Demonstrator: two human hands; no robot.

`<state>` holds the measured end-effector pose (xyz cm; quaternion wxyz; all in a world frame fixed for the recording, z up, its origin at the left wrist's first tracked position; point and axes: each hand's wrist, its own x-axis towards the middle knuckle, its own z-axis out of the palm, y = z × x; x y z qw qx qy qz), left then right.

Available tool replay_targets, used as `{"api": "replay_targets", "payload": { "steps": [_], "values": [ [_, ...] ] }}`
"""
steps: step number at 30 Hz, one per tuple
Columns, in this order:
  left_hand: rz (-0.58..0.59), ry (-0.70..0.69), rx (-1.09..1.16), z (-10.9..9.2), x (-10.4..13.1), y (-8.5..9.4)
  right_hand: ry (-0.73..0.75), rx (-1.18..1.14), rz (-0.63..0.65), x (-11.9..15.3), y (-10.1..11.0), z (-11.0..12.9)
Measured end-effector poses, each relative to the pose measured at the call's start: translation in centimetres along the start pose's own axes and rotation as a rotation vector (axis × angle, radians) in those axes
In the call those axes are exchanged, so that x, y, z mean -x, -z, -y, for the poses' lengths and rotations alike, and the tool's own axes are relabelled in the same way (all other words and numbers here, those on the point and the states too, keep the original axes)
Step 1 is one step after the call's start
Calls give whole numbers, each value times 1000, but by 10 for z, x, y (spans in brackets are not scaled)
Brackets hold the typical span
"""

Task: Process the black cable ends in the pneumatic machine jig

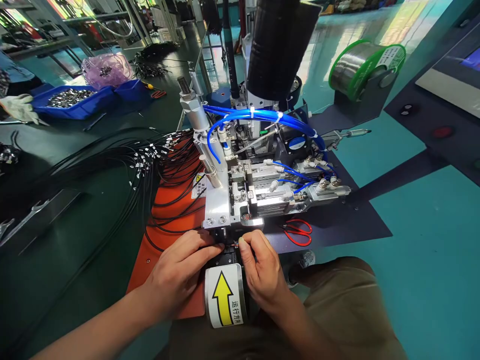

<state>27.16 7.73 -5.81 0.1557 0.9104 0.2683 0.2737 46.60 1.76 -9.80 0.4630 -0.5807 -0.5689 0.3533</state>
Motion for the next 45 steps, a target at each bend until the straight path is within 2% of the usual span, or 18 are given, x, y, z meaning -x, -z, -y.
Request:
{"api": "replay_targets", "payload": {
  "steps": [7, 19, 35, 45],
  "values": [
    [4, -15, -5, -1, -1, 1, 21, -22, 2, -2, -1, -3],
    [17, -30, -51, -3, 0, 1, -28, -11, 15, 0, 0, -3],
    [75, 8, -90, -2, -2, 1, -41, -2, 9, -4, 2, 3],
    [48, -13, -82, -3, -5, 2, -52, -42, 8, -6, 4, 5]
  ]
}}
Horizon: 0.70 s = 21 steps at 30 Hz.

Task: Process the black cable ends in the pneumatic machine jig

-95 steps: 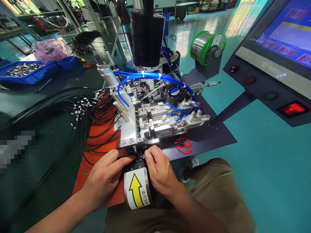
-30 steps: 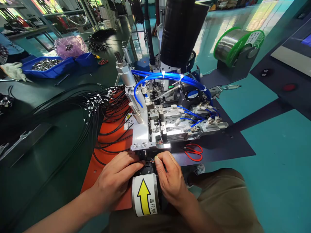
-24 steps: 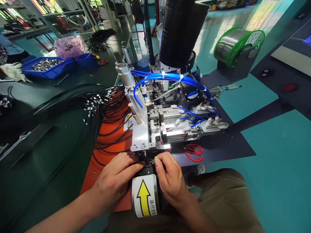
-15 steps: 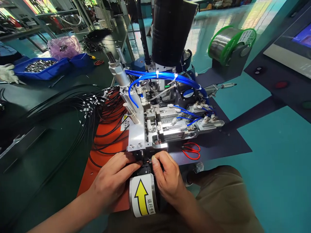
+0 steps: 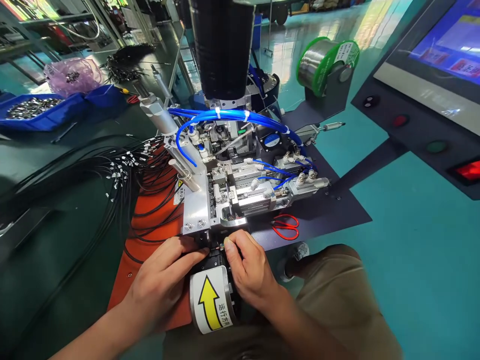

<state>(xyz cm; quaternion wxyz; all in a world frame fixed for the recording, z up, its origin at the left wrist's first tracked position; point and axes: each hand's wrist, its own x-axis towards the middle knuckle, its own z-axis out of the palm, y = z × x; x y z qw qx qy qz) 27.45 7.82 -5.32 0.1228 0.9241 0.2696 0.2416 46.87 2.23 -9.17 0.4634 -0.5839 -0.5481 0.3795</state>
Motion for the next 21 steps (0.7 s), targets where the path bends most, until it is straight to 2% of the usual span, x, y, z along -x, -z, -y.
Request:
{"api": "replay_targets", "payload": {
  "steps": [21],
  "values": [
    [-15, 15, 8, 2, 3, -1, -9, -27, -39, 3, 1, 1]
  ]
}}
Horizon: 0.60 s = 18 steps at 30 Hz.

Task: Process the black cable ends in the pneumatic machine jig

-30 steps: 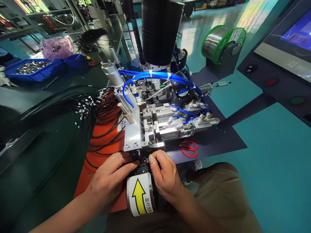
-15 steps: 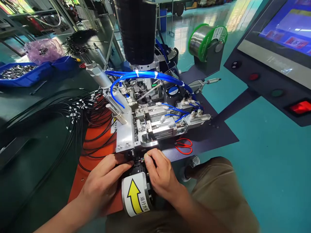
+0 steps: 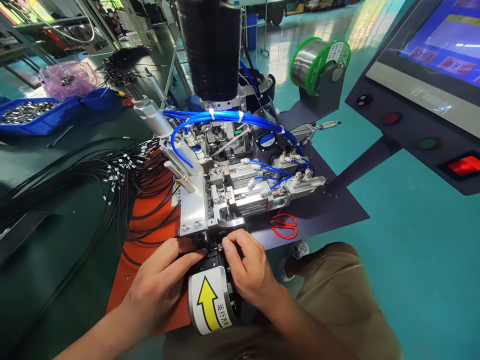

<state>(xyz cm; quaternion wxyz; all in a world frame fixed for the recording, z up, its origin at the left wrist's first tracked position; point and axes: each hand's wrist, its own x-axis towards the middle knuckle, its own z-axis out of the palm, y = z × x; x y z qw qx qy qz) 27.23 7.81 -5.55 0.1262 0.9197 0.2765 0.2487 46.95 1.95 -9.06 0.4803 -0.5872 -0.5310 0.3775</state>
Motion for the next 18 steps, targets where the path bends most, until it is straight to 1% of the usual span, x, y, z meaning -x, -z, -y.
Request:
{"api": "replay_targets", "payload": {
  "steps": [5, 10, 15, 18],
  "values": [
    [39, 29, 9, 0, 1, -1, -4, -22, 27, 0, 1, -2],
    [24, 38, 26, -2, 0, 0, -9, -10, 11, 0, 0, -4],
    [43, 58, 52, -2, 1, 1, -3, 19, 0, 1, -2, -5],
    [32, 53, 62, -2, 1, 2, -5, 17, -2, 0, -2, -4]
  ]
}}
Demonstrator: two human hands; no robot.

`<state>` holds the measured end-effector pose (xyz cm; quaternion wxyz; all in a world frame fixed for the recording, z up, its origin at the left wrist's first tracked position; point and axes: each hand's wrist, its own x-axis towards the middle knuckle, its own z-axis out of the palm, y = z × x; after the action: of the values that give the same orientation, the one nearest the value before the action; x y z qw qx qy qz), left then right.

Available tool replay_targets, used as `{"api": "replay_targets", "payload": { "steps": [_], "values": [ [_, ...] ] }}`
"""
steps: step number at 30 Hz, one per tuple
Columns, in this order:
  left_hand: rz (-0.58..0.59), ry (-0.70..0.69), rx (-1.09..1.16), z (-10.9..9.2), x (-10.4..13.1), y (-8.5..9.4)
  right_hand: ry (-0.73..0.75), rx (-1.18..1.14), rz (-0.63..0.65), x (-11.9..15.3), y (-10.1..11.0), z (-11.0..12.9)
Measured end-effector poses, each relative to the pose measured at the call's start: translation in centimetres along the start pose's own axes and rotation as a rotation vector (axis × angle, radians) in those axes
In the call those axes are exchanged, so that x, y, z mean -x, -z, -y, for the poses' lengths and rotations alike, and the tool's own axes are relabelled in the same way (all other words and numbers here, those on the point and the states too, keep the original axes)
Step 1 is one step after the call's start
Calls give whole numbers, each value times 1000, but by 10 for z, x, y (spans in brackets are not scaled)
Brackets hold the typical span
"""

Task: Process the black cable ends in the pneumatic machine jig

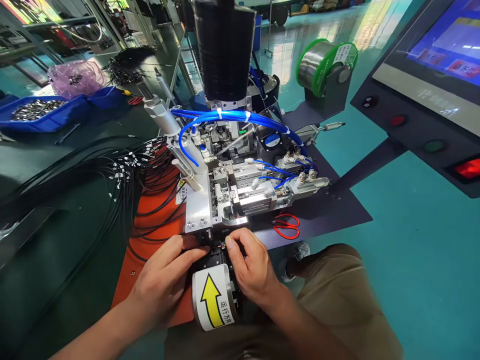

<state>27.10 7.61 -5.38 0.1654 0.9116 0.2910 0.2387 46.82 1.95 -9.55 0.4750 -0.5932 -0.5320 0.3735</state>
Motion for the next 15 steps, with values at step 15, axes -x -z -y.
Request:
{"api": "replay_targets", "payload": {
  "steps": [15],
  "values": [
    [14, 33, 16, 1, 0, -1, -45, -39, 16, 2, 6, 5]
  ]
}}
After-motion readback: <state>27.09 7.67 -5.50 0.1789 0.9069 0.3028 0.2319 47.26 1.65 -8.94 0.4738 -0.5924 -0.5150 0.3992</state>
